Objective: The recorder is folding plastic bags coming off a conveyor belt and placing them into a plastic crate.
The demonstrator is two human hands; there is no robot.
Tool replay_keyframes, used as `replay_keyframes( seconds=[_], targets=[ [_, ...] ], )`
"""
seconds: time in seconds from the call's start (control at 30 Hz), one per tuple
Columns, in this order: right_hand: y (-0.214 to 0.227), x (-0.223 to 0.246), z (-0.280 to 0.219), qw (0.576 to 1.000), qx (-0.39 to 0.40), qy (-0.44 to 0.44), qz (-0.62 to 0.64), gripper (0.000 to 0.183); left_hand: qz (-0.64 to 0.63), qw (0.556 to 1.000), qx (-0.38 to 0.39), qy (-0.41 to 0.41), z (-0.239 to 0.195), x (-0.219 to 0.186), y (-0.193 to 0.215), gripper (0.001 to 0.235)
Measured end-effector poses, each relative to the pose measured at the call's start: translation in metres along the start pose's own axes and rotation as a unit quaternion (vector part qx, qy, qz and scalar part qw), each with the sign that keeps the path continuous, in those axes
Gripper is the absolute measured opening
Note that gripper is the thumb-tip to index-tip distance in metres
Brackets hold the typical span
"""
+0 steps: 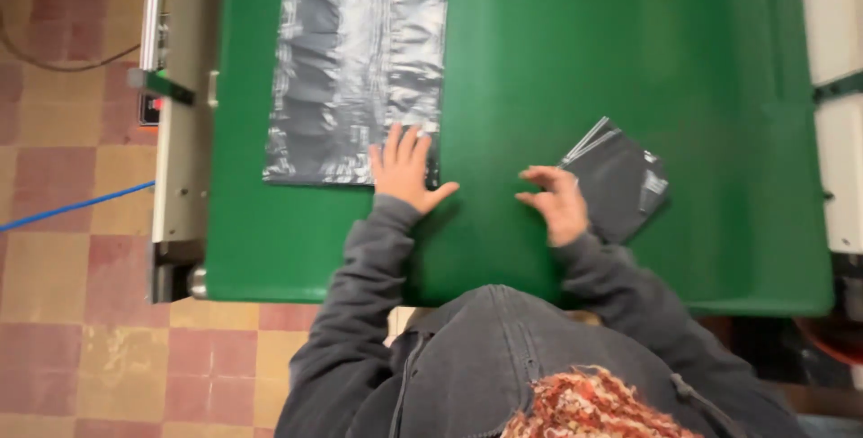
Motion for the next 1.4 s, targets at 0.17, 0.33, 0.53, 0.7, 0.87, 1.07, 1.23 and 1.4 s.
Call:
replay_keyframes(
  seconds=[0.17, 0.33, 0.53, 0.7, 0.87, 1.07, 1.23, 1.4],
  targets=[
    [-0.162, -0.075, 0.039, 0.959, 0.136, -0.141, 0.204, 0.055, 0.067, 0.996, 0.051, 0.013, -0.038, 0.087, 0.024, 0.108],
    [-0.199, -0.084, 0.067, 0.936, 0.075, -0.101, 0.33, 0.062, 0.084, 0.996, 0.018, -0.007, -0.041, 0.112, -0.008, 0.062],
    [-0.256, 0.051, 0.02, 0.793, 0.118, 0.355, -0.48, 0.076, 0.075, 0.996, 0.03, -0.036, -0.043, 0.111, -0.013, 0.012],
    [-0.218, 0.04, -0.043, 0.81, 0.169, 0.38, -0.414, 0.037, 0.074, 0.988, -0.039, -0.128, -0.115, 0.073, 0.095, 0.024],
    [-0.139, 0.039, -0.079, 0.895, 0.218, 0.229, -0.315, 0.045, -0.025, 0.972, 0.23, -0.034, -0.142, 0.122, 0.14, 0.016],
    [-0.082, 0.024, 0.044, 0.922, 0.136, 0.047, -0.359, 0.031, -0.356, 0.908, 0.217, 0.046, -0.016, 0.178, 0.11, 0.024],
    [-0.115, 0.004, 0.226, 0.962, 0.124, 0.025, -0.243, 0.043, -0.566, 0.789, 0.06, 0.232, 0.086, 0.299, -0.041, 0.041],
    [-0.142, -0.049, 0.312, 0.931, 0.078, 0.034, -0.356, 0.049, -0.175, 0.961, -0.041, 0.212, 0.119, 0.344, -0.068, 0.041]
  ],
)
Point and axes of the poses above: each hand's wrist, its own z-axis towards the middle knuckle, its own y-axis out of the back of the hand, x = y × z, the point moved 8 cm from there along z, towards the middle knuckle, and after that the axes turned 9 degrees about -x, right-handed, at the moved point
